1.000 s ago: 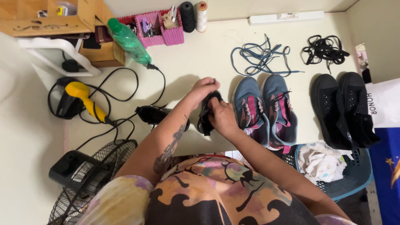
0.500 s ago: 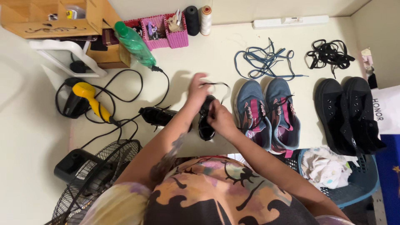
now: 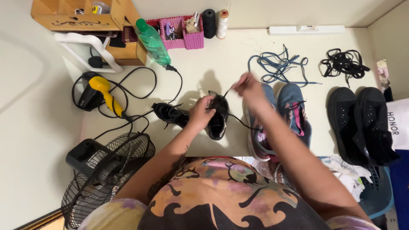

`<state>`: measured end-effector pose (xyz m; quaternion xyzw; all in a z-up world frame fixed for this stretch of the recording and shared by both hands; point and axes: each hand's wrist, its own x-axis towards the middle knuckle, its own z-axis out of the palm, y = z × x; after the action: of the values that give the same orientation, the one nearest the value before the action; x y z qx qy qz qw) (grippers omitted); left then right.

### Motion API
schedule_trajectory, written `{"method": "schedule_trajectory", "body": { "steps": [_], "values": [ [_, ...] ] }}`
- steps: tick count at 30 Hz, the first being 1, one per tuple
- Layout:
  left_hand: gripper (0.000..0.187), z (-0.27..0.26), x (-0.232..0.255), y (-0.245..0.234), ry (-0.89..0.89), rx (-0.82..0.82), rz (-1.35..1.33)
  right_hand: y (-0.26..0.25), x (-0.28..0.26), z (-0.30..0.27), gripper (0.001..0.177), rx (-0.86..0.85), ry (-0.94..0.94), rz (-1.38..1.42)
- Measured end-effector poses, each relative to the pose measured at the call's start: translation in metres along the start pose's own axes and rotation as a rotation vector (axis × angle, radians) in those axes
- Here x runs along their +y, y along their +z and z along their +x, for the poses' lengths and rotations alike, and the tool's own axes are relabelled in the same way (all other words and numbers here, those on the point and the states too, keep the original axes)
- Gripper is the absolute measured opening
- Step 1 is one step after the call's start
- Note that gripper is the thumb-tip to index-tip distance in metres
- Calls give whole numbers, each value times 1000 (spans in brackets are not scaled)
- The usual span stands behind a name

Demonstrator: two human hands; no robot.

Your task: The person removes black laces from a black shoe and then threads new black laces through the eyelets, pulling them tight and tying a knot. The person then removes blue laces from a blue sneaker and begins threading new blue laces through its eyelets.

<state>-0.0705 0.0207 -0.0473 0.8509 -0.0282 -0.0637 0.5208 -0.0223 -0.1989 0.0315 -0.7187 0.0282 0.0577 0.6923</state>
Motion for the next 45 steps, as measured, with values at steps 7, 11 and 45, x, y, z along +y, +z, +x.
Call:
{"method": "schedule_trajectory", "body": {
  "steps": [7,11,45],
  "values": [
    [30,8,-20,0,-69,-105,-207,-114,-55,11,23,235,41,565],
    [28,9,-22,-9,-171,-126,-142,-169,-27,-7,24,503,-99,467],
    [31,-17,3,-16,-110,-100,130,-60,5,-42,17,-248,121,-733]
  ]
}}
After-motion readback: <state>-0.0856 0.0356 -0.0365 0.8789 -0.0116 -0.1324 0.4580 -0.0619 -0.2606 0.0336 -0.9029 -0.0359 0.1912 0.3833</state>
